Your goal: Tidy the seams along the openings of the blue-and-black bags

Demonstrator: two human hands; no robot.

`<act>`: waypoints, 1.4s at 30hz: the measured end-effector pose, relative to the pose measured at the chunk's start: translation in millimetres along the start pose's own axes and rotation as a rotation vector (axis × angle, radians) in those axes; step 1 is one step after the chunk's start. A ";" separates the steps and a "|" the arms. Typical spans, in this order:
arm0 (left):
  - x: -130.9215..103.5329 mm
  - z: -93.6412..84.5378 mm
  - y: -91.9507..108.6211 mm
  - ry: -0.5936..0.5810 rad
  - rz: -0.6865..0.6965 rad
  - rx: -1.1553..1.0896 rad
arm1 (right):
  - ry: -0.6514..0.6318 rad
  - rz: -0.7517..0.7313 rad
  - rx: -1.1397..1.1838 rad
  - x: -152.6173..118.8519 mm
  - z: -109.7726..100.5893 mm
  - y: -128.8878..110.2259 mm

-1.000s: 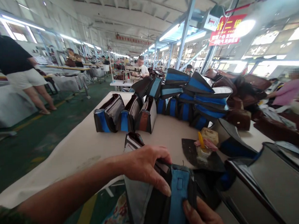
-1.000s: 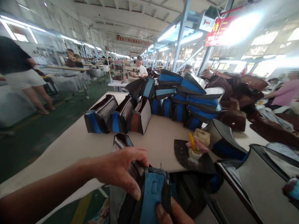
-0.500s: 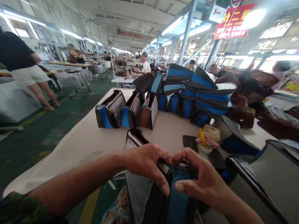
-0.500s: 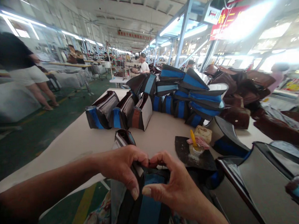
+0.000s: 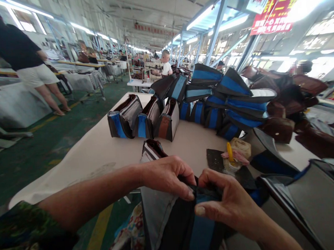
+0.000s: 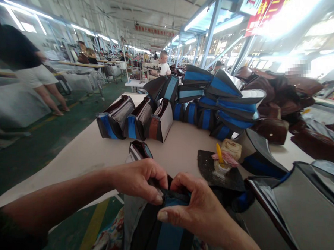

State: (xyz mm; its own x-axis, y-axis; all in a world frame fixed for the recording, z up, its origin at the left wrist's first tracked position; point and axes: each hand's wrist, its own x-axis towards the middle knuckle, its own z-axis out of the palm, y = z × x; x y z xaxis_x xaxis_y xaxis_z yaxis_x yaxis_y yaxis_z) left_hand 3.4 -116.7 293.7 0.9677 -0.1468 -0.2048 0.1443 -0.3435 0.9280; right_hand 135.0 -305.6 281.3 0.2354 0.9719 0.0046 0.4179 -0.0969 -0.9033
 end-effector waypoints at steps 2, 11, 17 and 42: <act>0.6 0.8 -0.7 0.017 -0.007 0.020 | 0.001 0.029 0.019 1.7 3.0 -1.5; 0.1 2.7 2.1 0.044 -0.013 0.106 | 0.002 0.133 0.334 -1.6 12.8 6.2; 1.3 4.2 2.2 0.105 0.147 0.246 | 0.107 0.123 0.285 -2.2 17.6 3.4; 0.8 -1.1 16.7 -0.156 0.040 0.243 | 0.362 -0.845 -0.725 -23.1 17.6 13.4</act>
State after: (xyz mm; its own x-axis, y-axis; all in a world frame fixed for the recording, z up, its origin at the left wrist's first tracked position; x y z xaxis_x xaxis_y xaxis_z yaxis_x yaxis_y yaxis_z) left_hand 6.8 -121.4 309.4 0.9255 -0.2989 -0.2327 0.0350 -0.5441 0.8383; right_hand 119.8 -325.6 261.6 -0.1695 0.6797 0.7136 0.9362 0.3373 -0.0989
